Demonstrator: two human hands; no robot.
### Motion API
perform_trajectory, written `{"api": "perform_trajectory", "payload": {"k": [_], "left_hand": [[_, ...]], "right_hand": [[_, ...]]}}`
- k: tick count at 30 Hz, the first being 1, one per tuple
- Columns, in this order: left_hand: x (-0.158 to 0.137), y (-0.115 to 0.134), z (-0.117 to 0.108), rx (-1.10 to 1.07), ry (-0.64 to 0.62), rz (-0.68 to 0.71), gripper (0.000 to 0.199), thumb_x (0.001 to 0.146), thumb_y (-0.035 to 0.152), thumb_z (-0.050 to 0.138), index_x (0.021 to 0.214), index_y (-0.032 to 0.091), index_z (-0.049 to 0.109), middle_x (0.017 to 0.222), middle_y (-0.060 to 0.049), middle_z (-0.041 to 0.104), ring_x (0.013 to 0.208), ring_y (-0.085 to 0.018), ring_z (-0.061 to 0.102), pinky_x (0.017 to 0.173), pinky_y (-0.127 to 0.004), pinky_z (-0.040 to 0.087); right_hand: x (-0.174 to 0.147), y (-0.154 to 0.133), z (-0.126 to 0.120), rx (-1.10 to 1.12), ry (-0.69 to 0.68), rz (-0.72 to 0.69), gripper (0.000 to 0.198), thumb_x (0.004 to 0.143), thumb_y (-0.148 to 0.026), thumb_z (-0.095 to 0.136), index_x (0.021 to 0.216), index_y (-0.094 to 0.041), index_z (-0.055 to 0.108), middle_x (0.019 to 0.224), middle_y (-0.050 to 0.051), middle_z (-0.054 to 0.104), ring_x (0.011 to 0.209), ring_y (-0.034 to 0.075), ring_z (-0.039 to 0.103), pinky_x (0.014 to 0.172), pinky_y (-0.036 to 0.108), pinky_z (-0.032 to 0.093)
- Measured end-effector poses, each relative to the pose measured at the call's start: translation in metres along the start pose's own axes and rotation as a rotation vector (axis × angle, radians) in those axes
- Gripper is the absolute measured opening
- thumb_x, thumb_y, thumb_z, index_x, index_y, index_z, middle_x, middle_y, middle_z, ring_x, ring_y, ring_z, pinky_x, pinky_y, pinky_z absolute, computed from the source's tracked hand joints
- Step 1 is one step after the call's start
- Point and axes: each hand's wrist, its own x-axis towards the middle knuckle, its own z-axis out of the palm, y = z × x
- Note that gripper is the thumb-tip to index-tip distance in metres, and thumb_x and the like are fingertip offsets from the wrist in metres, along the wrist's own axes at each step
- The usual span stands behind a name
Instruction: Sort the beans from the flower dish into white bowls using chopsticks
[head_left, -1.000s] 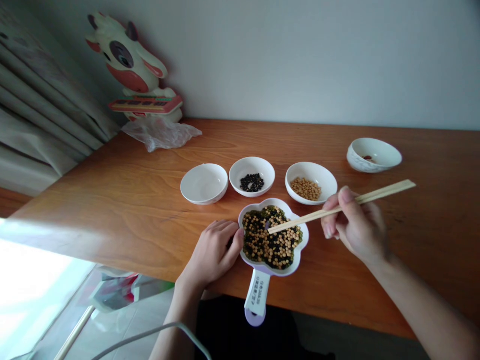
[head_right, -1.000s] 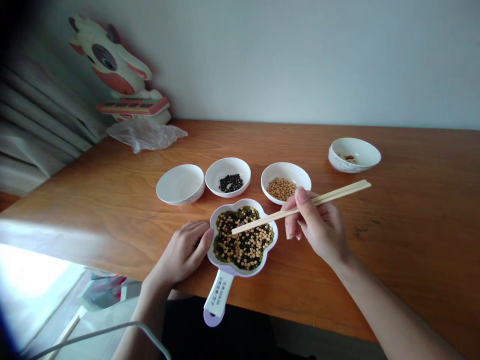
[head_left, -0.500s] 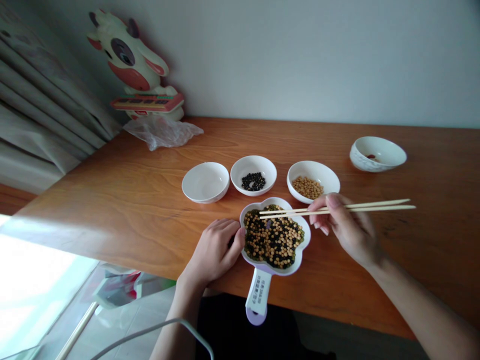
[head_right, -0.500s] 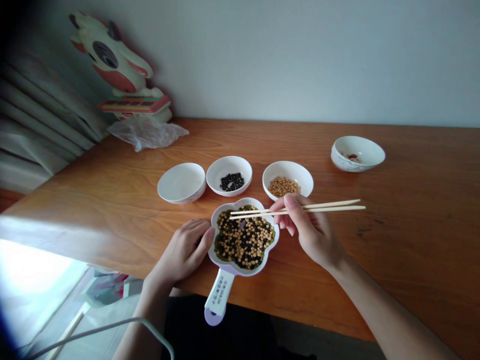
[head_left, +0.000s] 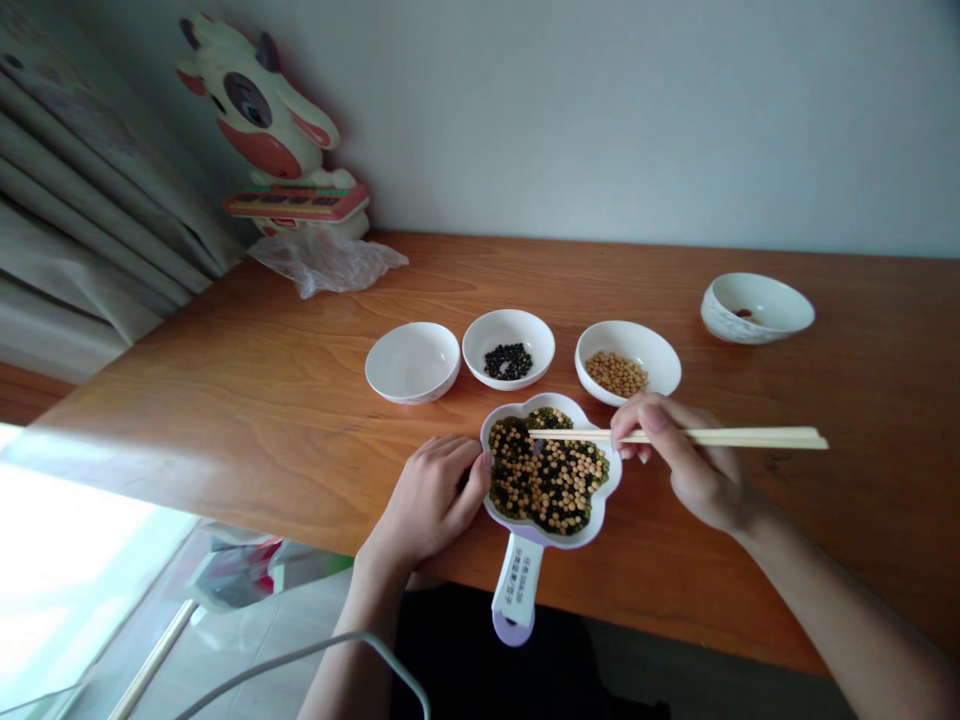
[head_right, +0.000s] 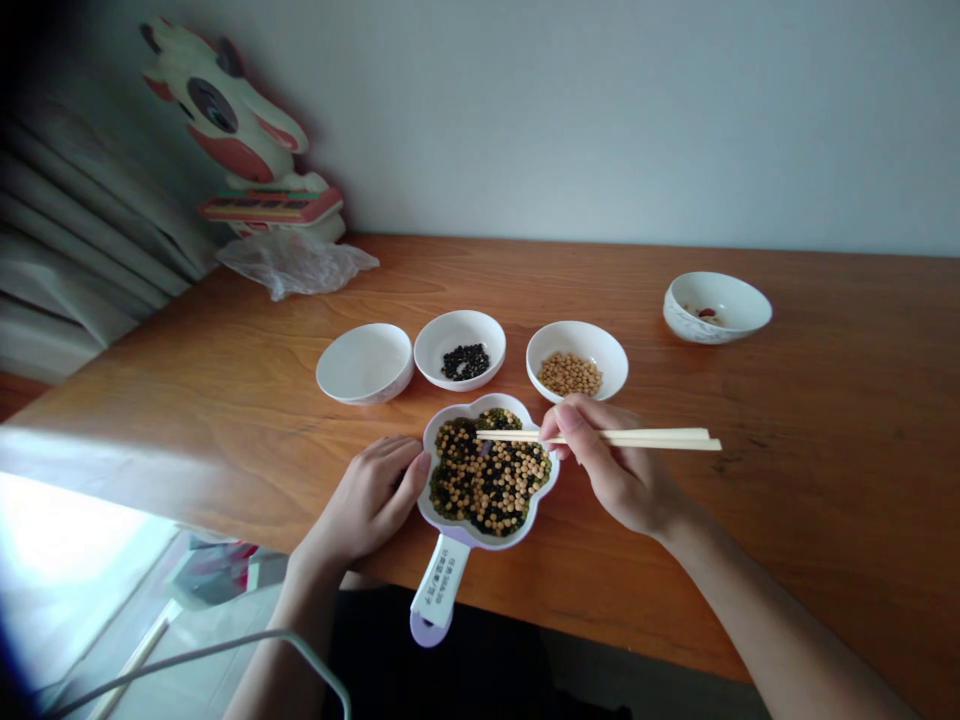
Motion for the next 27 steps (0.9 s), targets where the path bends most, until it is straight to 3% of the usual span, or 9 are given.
{"api": "perform_trajectory", "payload": {"k": [3, 7, 11, 18, 23, 27], "left_hand": [[0.0, 0.0, 0.0, -0.001, 0.002, -0.002, 0.037, 0.112, 0.032, 0.037, 0.077, 0.021, 0.042, 0.077, -0.001, 0.056, 0.074, -0.017, 0.051, 0.075, -0.033, 0.038], [0.0, 0.0, 0.0, -0.001, 0.0, 0.006, 0.037, 0.112, 0.032, 0.036, 0.077, 0.021, 0.042, 0.077, -0.001, 0.056, 0.074, -0.017, 0.051, 0.076, -0.033, 0.037], [0.001, -0.001, -0.001, -0.002, 0.0, 0.003, 0.037, 0.112, 0.032, 0.036, 0.077, 0.021, 0.042, 0.078, -0.001, 0.056, 0.075, -0.018, 0.051, 0.076, -0.033, 0.037], [0.001, 0.0, 0.0, 0.003, -0.007, 0.003, 0.037, 0.112, 0.033, 0.035, 0.078, 0.021, 0.042, 0.078, -0.001, 0.056, 0.075, -0.018, 0.052, 0.076, -0.033, 0.037], [0.0, 0.0, 0.0, 0.005, -0.001, 0.005, 0.036, 0.111, 0.032, 0.037, 0.077, 0.021, 0.043, 0.077, -0.001, 0.056, 0.074, -0.018, 0.052, 0.075, -0.033, 0.038], [0.0, 0.0, 0.0, 0.005, 0.004, 0.005, 0.037, 0.111, 0.031, 0.037, 0.077, 0.021, 0.043, 0.077, -0.001, 0.056, 0.074, -0.018, 0.052, 0.075, -0.033, 0.038]], "right_hand": [[-0.001, 0.001, -0.001, -0.086, -0.054, -0.024, 0.037, 0.111, -0.039, 0.046, 0.084, -0.023, 0.065, 0.08, 0.001, 0.064, 0.074, 0.015, 0.059, 0.068, 0.03, 0.045], [-0.002, 0.007, -0.002, -0.048, -0.031, -0.032, 0.049, 0.112, -0.045, 0.034, 0.082, -0.023, 0.066, 0.079, 0.002, 0.066, 0.078, 0.018, 0.061, 0.076, 0.034, 0.045], [-0.003, 0.009, -0.002, 0.008, -0.007, -0.015, 0.06, 0.112, -0.052, 0.024, 0.083, -0.024, 0.067, 0.078, 0.003, 0.065, 0.075, 0.019, 0.059, 0.072, 0.035, 0.044], [-0.004, 0.009, -0.003, -0.04, -0.033, -0.041, 0.055, 0.112, -0.052, 0.026, 0.08, -0.024, 0.061, 0.074, 0.002, 0.06, 0.073, 0.018, 0.057, 0.074, 0.035, 0.043], [-0.004, 0.009, -0.005, -0.037, -0.052, -0.021, 0.064, 0.111, -0.056, 0.02, 0.087, -0.027, 0.071, 0.078, 0.002, 0.065, 0.075, 0.019, 0.06, 0.073, 0.036, 0.044], [-0.006, 0.013, -0.006, -0.004, -0.087, 0.006, 0.071, 0.108, -0.062, 0.012, 0.085, -0.027, 0.069, 0.079, 0.004, 0.065, 0.077, 0.023, 0.061, 0.073, 0.039, 0.045]]}}
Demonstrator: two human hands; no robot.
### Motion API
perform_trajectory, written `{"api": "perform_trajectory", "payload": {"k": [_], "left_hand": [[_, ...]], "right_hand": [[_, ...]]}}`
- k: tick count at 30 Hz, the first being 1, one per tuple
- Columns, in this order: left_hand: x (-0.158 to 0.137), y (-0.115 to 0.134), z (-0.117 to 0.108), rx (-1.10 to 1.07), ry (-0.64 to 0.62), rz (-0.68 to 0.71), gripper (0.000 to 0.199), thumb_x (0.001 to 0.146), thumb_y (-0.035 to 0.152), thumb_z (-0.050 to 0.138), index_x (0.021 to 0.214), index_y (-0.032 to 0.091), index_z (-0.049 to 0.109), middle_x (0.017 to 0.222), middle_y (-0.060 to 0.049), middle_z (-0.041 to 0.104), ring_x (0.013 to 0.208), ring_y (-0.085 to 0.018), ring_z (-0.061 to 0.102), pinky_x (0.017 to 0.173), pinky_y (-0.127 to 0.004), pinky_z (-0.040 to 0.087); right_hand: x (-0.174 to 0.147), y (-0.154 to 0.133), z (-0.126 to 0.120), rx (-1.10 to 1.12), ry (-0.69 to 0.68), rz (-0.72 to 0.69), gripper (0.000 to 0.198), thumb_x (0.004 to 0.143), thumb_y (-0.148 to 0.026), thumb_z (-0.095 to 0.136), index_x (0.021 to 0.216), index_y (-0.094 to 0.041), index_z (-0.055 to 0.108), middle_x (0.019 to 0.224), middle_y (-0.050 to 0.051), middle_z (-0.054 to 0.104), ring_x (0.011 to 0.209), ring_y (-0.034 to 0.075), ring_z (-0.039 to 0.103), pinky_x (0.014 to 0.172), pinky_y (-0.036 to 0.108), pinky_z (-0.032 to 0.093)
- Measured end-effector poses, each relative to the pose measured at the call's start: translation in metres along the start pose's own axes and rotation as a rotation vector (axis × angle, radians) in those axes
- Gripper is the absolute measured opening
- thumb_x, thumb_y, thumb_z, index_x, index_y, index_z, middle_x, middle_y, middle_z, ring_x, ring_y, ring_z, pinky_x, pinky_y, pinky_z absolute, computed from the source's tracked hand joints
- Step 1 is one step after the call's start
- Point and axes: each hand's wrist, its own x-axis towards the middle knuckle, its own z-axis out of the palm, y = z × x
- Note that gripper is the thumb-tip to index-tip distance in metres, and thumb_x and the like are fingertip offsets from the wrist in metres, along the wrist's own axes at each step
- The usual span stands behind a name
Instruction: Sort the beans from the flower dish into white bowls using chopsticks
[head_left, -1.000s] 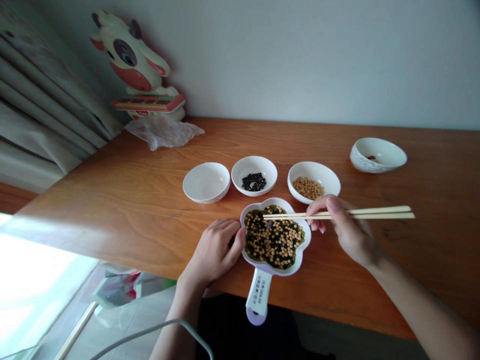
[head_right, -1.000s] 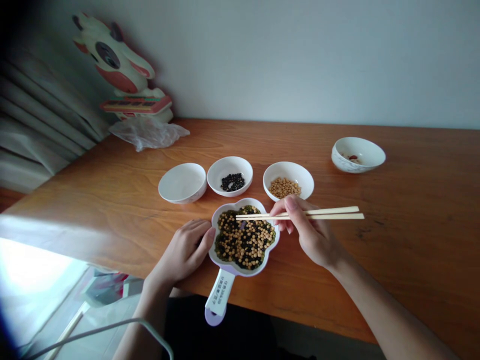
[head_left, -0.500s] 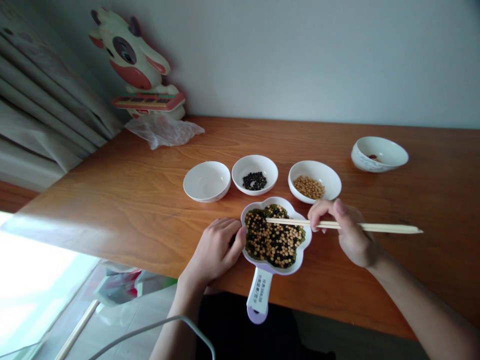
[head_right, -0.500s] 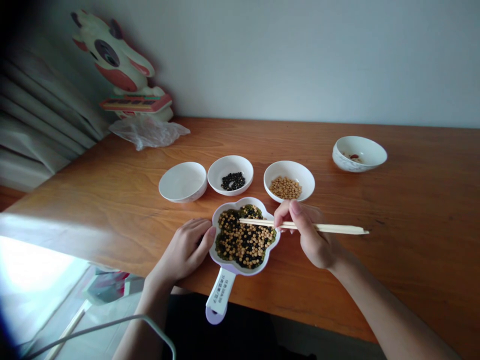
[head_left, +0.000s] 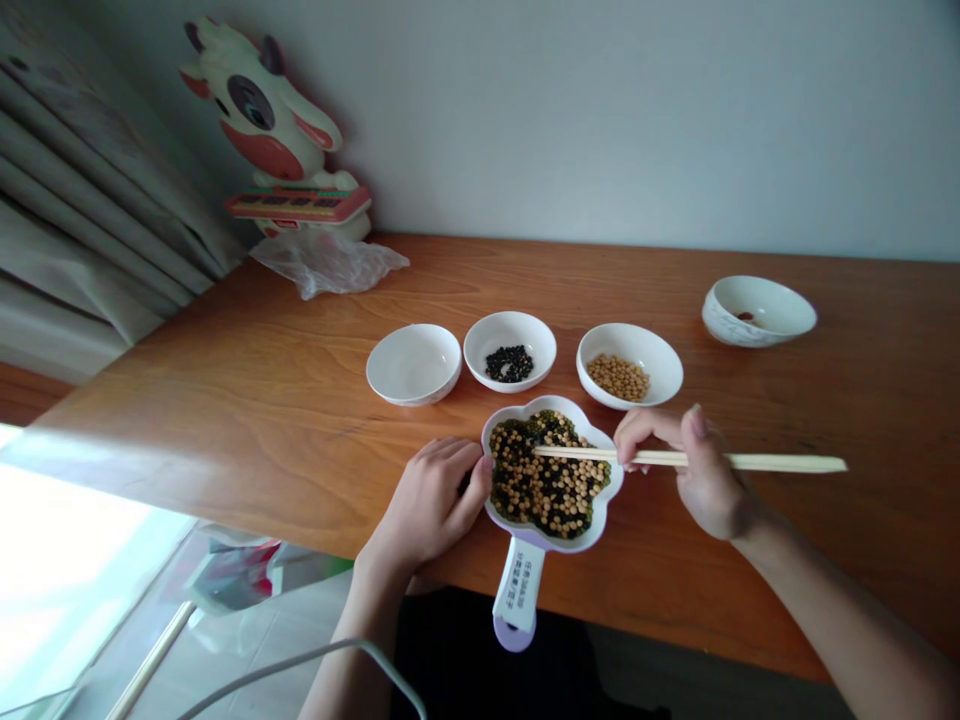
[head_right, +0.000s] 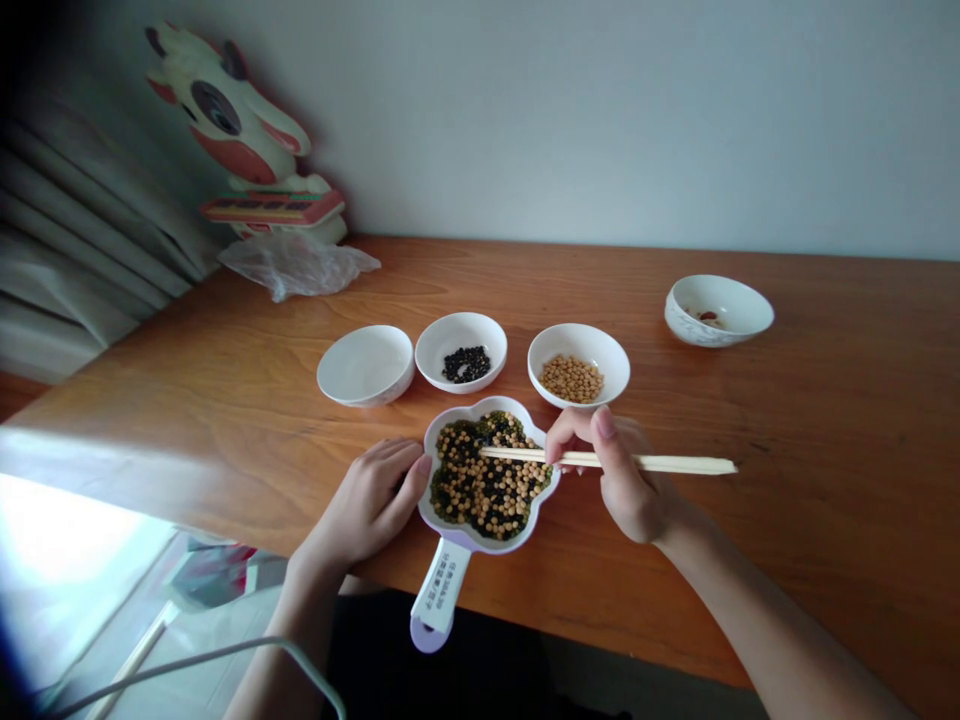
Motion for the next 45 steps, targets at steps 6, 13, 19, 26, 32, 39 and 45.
{"api": "perform_trajectory", "payload": {"k": [6, 13, 19, 26, 32, 39, 45], "left_hand": [[0.0, 0.0, 0.0, 0.009, 0.001, -0.001, 0.037, 0.111, 0.033, 0.036, 0.077, 0.021, 0.043, 0.077, -0.002, 0.057, 0.074, -0.018, 0.053, 0.075, -0.033, 0.039], [0.0, 0.0, -0.001, 0.02, 0.004, 0.001, 0.037, 0.112, 0.032, 0.036, 0.077, 0.021, 0.044, 0.076, -0.002, 0.058, 0.073, -0.018, 0.054, 0.075, -0.034, 0.039], [0.0, 0.0, -0.001, 0.014, -0.008, 0.0, 0.037, 0.112, 0.032, 0.035, 0.077, 0.021, 0.042, 0.077, -0.001, 0.056, 0.074, -0.018, 0.052, 0.076, -0.033, 0.038], [0.0, 0.0, -0.001, 0.009, -0.005, -0.002, 0.037, 0.112, 0.032, 0.037, 0.077, 0.021, 0.043, 0.077, -0.001, 0.057, 0.074, -0.018, 0.052, 0.076, -0.033, 0.039], [0.001, 0.0, -0.001, 0.014, 0.004, 0.001, 0.036, 0.111, 0.031, 0.038, 0.076, 0.021, 0.044, 0.077, -0.002, 0.058, 0.073, -0.018, 0.054, 0.074, -0.033, 0.04], [0.0, 0.0, -0.001, 0.017, 0.009, 0.008, 0.037, 0.111, 0.031, 0.037, 0.076, 0.021, 0.045, 0.076, -0.002, 0.059, 0.073, -0.018, 0.054, 0.075, -0.033, 0.04], [0.0, -0.001, 0.0, 0.011, 0.004, 0.006, 0.037, 0.111, 0.032, 0.038, 0.077, 0.021, 0.044, 0.076, -0.002, 0.058, 0.074, -0.018, 0.054, 0.075, -0.033, 0.04]], "right_hand": [[-0.001, 0.003, 0.003, -0.019, -0.029, -0.006, 0.07, 0.107, -0.064, 0.009, 0.088, -0.027, 0.066, 0.082, 0.004, 0.065, 0.079, 0.024, 0.062, 0.079, 0.042, 0.046], [-0.001, 0.003, 0.007, -0.008, -0.017, -0.016, 0.068, 0.105, -0.066, 0.012, 0.087, -0.026, 0.063, 0.083, 0.005, 0.061, 0.079, 0.025, 0.058, 0.078, 0.042, 0.046], [-0.001, 0.002, 0.009, -0.023, -0.024, -0.043, 0.065, 0.107, -0.063, 0.009, 0.089, -0.027, 0.061, 0.085, 0.005, 0.06, 0.082, 0.025, 0.058, 0.082, 0.041, 0.044], [-0.002, 0.003, 0.009, -0.058, -0.022, -0.118, 0.062, 0.11, -0.059, 0.014, 0.089, -0.026, 0.063, 0.084, 0.004, 0.064, 0.081, 0.023, 0.061, 0.081, 0.04, 0.046], [-0.003, 0.005, 0.009, -0.03, 0.045, -0.146, 0.063, 0.11, -0.057, 0.02, 0.085, -0.026, 0.069, 0.081, 0.005, 0.068, 0.079, 0.024, 0.065, 0.078, 0.04, 0.048], [0.0, -0.002, 0.008, -0.005, 0.238, -0.233, 0.069, 0.108, -0.059, 0.023, 0.076, -0.026, 0.074, 0.069, 0.006, 0.065, 0.067, 0.024, 0.062, 0.066, 0.04, 0.048], [-0.004, 0.001, -0.011, -0.285, 0.491, -0.542, 0.07, 0.108, -0.058, 0.019, 0.079, -0.027, 0.075, 0.067, 0.008, 0.067, 0.062, 0.026, 0.063, 0.059, 0.043, 0.047]]}}
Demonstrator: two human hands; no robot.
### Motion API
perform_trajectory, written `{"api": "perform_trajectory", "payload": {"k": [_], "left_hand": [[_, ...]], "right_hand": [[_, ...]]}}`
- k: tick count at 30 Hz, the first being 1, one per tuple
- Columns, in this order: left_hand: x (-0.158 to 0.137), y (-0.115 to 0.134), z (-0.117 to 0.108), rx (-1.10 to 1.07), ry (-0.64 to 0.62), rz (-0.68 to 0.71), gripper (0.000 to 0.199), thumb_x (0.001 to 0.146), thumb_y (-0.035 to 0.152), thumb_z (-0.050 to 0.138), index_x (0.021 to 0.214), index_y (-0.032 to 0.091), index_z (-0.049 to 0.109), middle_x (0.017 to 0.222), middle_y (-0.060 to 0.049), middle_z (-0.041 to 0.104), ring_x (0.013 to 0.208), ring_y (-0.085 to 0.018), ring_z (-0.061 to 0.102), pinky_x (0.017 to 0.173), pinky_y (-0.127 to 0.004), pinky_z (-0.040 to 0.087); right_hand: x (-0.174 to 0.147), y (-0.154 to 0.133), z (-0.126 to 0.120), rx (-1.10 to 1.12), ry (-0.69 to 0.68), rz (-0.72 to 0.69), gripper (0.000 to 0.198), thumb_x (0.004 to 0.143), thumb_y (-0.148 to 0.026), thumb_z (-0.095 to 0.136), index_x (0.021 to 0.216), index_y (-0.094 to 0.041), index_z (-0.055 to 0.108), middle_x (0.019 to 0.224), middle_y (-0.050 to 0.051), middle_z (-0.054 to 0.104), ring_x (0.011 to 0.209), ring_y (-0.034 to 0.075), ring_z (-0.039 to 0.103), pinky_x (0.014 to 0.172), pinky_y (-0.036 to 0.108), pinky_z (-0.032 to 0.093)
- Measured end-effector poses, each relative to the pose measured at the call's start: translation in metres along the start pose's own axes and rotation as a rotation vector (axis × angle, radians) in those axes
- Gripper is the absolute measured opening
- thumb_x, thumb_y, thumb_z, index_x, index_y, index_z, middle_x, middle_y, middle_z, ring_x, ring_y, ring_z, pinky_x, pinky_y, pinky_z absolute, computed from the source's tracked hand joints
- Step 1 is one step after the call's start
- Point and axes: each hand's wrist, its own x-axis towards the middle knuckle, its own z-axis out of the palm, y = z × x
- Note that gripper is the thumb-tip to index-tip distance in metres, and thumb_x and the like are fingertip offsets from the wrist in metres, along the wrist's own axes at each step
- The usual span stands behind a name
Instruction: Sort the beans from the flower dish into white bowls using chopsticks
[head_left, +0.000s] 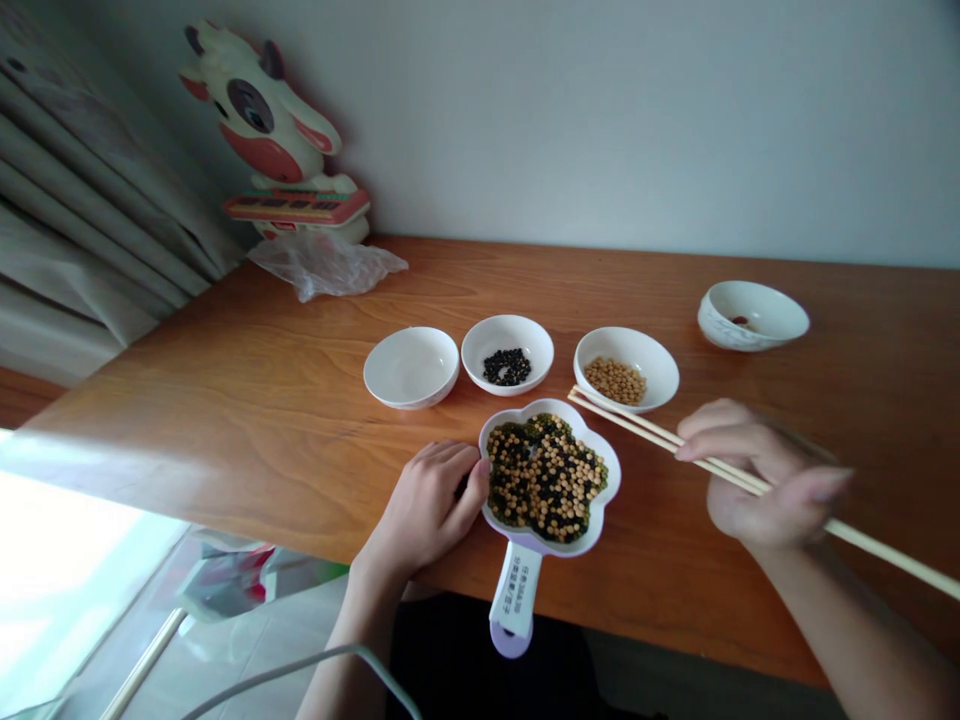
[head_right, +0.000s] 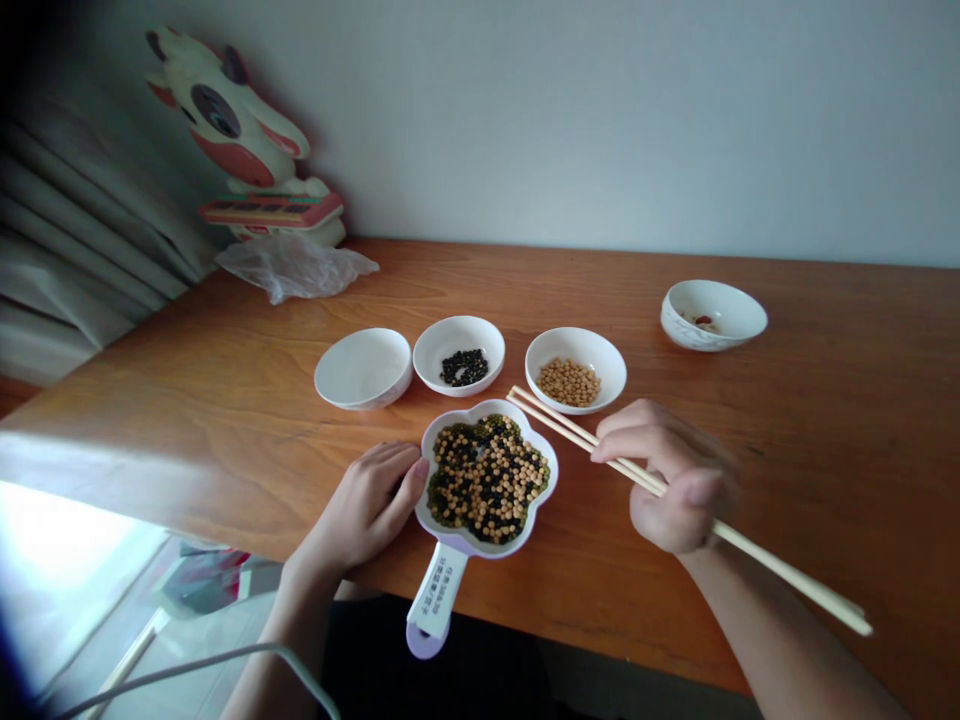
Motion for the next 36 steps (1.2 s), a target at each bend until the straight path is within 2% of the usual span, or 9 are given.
{"api": "perform_trajectory", "payload": {"k": [4, 11, 16, 18, 20, 22, 25, 32, 36], "left_hand": [[0.0, 0.0, 0.001, 0.0, 0.002, -0.002, 0.037, 0.111, 0.032, 0.037, 0.077, 0.021, 0.044, 0.077, -0.002, 0.058, 0.075, -0.018, 0.054, 0.076, -0.033, 0.04], [0.0, 0.0, 0.0, -0.004, 0.001, 0.006, 0.037, 0.111, 0.032, 0.038, 0.077, 0.021, 0.044, 0.076, -0.002, 0.057, 0.073, -0.018, 0.053, 0.075, -0.033, 0.04], [0.0, 0.0, 0.0, -0.006, 0.002, -0.004, 0.037, 0.111, 0.032, 0.038, 0.077, 0.021, 0.044, 0.076, -0.001, 0.056, 0.074, -0.018, 0.053, 0.076, -0.033, 0.039], [0.0, 0.0, 0.0, -0.008, 0.0, -0.009, 0.037, 0.111, 0.032, 0.038, 0.077, 0.021, 0.044, 0.077, -0.001, 0.057, 0.074, -0.018, 0.053, 0.076, -0.033, 0.039], [0.0, 0.0, 0.0, -0.011, -0.002, -0.011, 0.036, 0.111, 0.032, 0.038, 0.077, 0.021, 0.044, 0.077, -0.001, 0.057, 0.074, -0.018, 0.053, 0.076, -0.033, 0.039], [0.0, 0.0, 0.0, -0.014, -0.003, -0.01, 0.036, 0.111, 0.032, 0.038, 0.077, 0.021, 0.044, 0.077, -0.001, 0.057, 0.074, -0.018, 0.053, 0.076, -0.032, 0.038], [0.0, -0.001, 0.0, -0.014, -0.005, -0.008, 0.036, 0.111, 0.032, 0.038, 0.077, 0.021, 0.043, 0.076, -0.001, 0.056, 0.074, -0.018, 0.053, 0.075, -0.032, 0.038], [0.0, -0.001, 0.0, -0.012, -0.009, -0.003, 0.036, 0.111, 0.032, 0.037, 0.077, 0.021, 0.042, 0.077, -0.001, 0.056, 0.074, -0.018, 0.051, 0.076, -0.033, 0.038], [-0.001, -0.001, 0.0, -0.019, -0.011, -0.003, 0.036, 0.112, 0.032, 0.037, 0.078, 0.021, 0.042, 0.078, -0.001, 0.056, 0.075, -0.018, 0.051, 0.076, -0.033, 0.037]], "right_hand": [[0.0, 0.011, -0.016, -0.26, 0.039, -0.15, 0.063, 0.108, -0.06, 0.028, 0.089, -0.028, 0.078, 0.075, 0.01, 0.073, 0.073, 0.028, 0.069, 0.062, 0.043, 0.047], [0.003, 0.015, -0.027, -0.442, 0.019, -0.154, 0.064, 0.108, -0.058, 0.027, 0.091, -0.025, 0.079, 0.082, 0.014, 0.077, 0.077, 0.029, 0.07, 0.068, 0.043, 0.048], [0.006, 0.012, -0.022, -0.377, 0.116, -0.055, 0.067, 0.108, -0.058, 0.02, 0.086, -0.025, 0.075, 0.082, 0.013, 0.072, 0.074, 0.028, 0.066, 0.064, 0.043, 0.044], [0.009, 0.009, -0.018, -0.238, 0.183, 0.004, 0.071, 0.106, -0.062, 0.019, 0.076, -0.025, 0.072, 0.075, 0.013, 0.067, 0.071, 0.028, 0.063, 0.062, 0.043, 0.042], [0.013, 0.004, -0.012, -0.023, 0.194, 0.117, 0.074, 0.105, -0.065, 0.021, 0.069, -0.025, 0.071, 0.067, 0.011, 0.062, 0.07, 0.028, 0.06, 0.063, 0.043, 0.042], [0.015, -0.003, -0.006, 0.173, 0.105, 0.265, 0.075, 0.105, -0.067, 0.022, 0.067, -0.026, 0.073, 0.064, 0.01, 0.061, 0.068, 0.028, 0.057, 0.065, 0.043, 0.042], [0.014, -0.012, 0.004, 0.299, -0.091, 0.392, 0.075, 0.106, -0.066, 0.021, 0.071, -0.026, 0.074, 0.064, 0.007, 0.062, 0.066, 0.024, 0.056, 0.066, 0.04, 0.042], [0.001, -0.006, 0.008, 0.308, -0.386, 0.436, 0.07, 0.108, -0.064, 0.02, 0.078, -0.024, 0.07, 0.074, 0.005, 0.064, 0.07, 0.023, 0.057, 0.068, 0.038, 0.04], [-0.002, -0.003, 0.003, 0.297, -0.439, 0.475, 0.071, 0.107, -0.065, 0.017, 0.082, -0.024, 0.069, 0.078, 0.005, 0.063, 0.073, 0.023, 0.057, 0.069, 0.038, 0.04]]}}
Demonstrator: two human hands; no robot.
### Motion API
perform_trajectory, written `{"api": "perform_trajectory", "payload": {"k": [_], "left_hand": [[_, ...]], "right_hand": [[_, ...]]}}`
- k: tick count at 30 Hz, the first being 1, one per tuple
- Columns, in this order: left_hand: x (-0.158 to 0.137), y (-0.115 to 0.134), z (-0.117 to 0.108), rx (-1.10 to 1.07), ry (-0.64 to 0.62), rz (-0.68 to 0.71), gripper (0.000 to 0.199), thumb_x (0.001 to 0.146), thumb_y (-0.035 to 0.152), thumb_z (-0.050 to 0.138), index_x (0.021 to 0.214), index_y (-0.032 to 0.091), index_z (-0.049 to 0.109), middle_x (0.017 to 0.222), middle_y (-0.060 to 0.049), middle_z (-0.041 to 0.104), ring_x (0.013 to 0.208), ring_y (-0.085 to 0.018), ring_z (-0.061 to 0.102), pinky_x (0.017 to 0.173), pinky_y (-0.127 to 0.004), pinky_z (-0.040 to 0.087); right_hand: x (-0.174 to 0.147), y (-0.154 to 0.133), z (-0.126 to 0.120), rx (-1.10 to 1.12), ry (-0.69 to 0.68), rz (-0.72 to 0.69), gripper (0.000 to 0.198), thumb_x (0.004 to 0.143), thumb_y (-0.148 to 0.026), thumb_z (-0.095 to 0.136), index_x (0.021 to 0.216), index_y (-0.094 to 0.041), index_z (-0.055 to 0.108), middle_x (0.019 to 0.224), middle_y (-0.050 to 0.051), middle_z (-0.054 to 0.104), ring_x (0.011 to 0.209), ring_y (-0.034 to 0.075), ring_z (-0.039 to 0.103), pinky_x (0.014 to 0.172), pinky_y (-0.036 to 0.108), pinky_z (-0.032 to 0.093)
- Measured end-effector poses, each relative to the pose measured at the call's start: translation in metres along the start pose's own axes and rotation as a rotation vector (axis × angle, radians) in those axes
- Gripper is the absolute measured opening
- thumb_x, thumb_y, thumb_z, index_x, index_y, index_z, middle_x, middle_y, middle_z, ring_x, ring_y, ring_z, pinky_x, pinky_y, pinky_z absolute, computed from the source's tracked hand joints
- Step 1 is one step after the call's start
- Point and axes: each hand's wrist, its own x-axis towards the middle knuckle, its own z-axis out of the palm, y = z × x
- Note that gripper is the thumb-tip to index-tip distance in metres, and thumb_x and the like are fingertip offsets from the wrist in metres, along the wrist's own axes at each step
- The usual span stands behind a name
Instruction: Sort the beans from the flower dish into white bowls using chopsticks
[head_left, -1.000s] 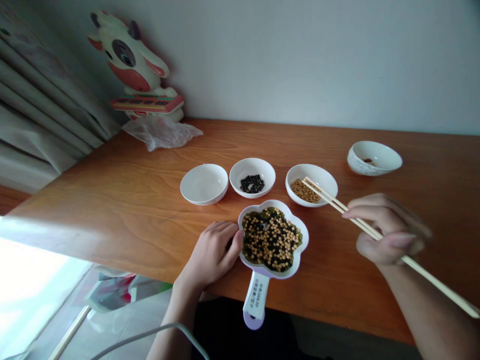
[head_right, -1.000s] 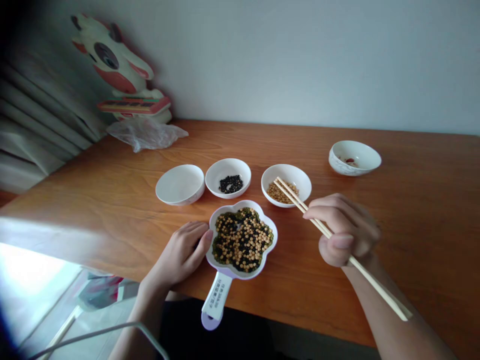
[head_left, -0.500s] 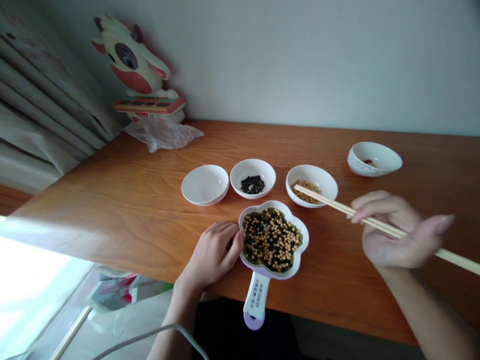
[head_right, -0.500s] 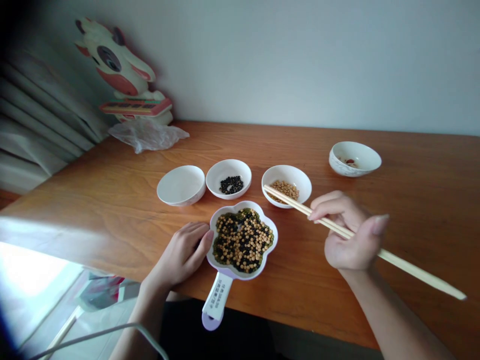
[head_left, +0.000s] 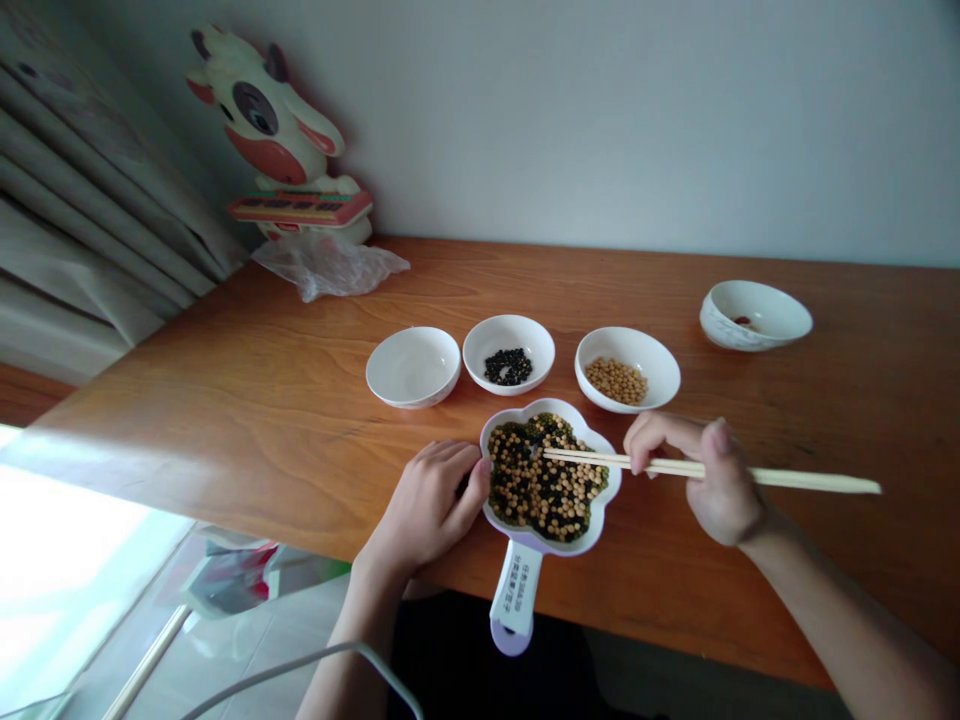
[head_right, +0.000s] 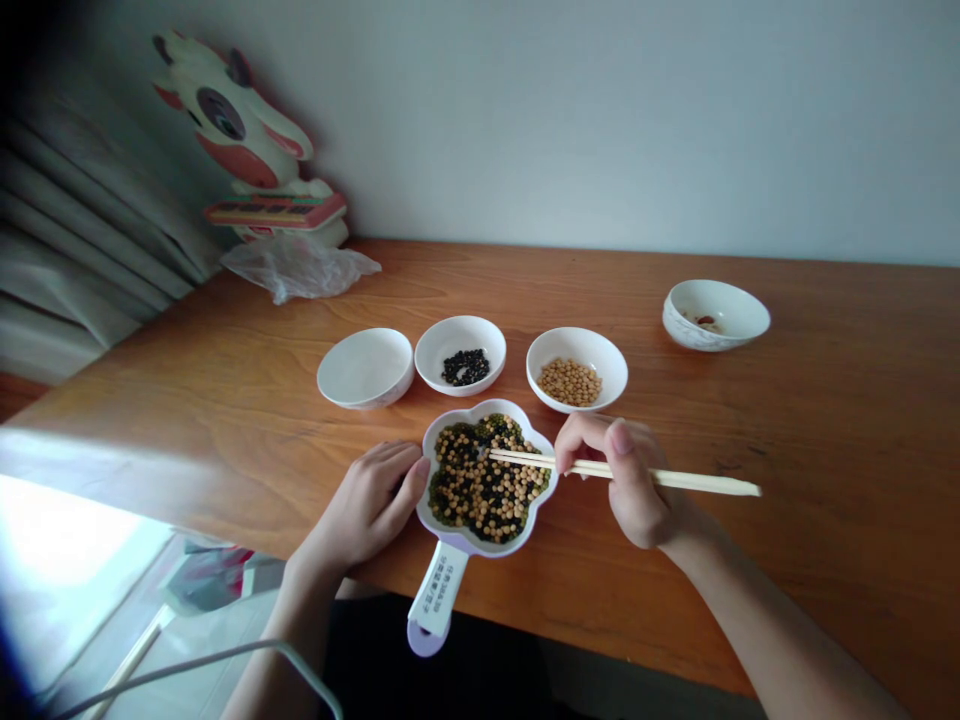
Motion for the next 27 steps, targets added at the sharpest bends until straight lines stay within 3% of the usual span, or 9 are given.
{"api": "perform_trajectory", "payload": {"k": [6, 12, 27], "left_hand": [[-0.0001, 0.0, -0.0004, -0.002, 0.003, -0.002, 0.036, 0.112, 0.032, 0.036, 0.078, 0.021, 0.042, 0.078, -0.001, 0.055, 0.075, -0.018, 0.051, 0.077, -0.033, 0.037], [0.0012, 0.0009, -0.0003, 0.0, -0.001, -0.002, 0.037, 0.112, 0.033, 0.036, 0.077, 0.021, 0.042, 0.077, -0.001, 0.055, 0.074, -0.018, 0.051, 0.076, -0.033, 0.037], [0.0004, 0.001, -0.0001, -0.004, 0.003, 0.0, 0.037, 0.112, 0.033, 0.036, 0.078, 0.021, 0.042, 0.078, -0.001, 0.056, 0.075, -0.018, 0.051, 0.076, -0.033, 0.037]], "right_hand": [[0.0, -0.0016, 0.0048, 0.085, -0.071, 0.056, 0.08, 0.105, -0.07, 0.007, 0.081, -0.024, 0.068, 0.077, 0.005, 0.062, 0.07, 0.022, 0.055, 0.063, 0.036, 0.042], [0.0008, 0.001, 0.0068, -0.004, -0.062, -0.01, 0.069, 0.108, -0.064, 0.015, 0.085, -0.025, 0.067, 0.081, 0.004, 0.064, 0.076, 0.022, 0.06, 0.071, 0.038, 0.043], [-0.0003, 0.0055, 0.0068, -0.038, -0.106, -0.039, 0.065, 0.108, -0.063, 0.014, 0.085, -0.026, 0.063, 0.08, 0.003, 0.063, 0.076, 0.023, 0.06, 0.073, 0.04, 0.044]]}}
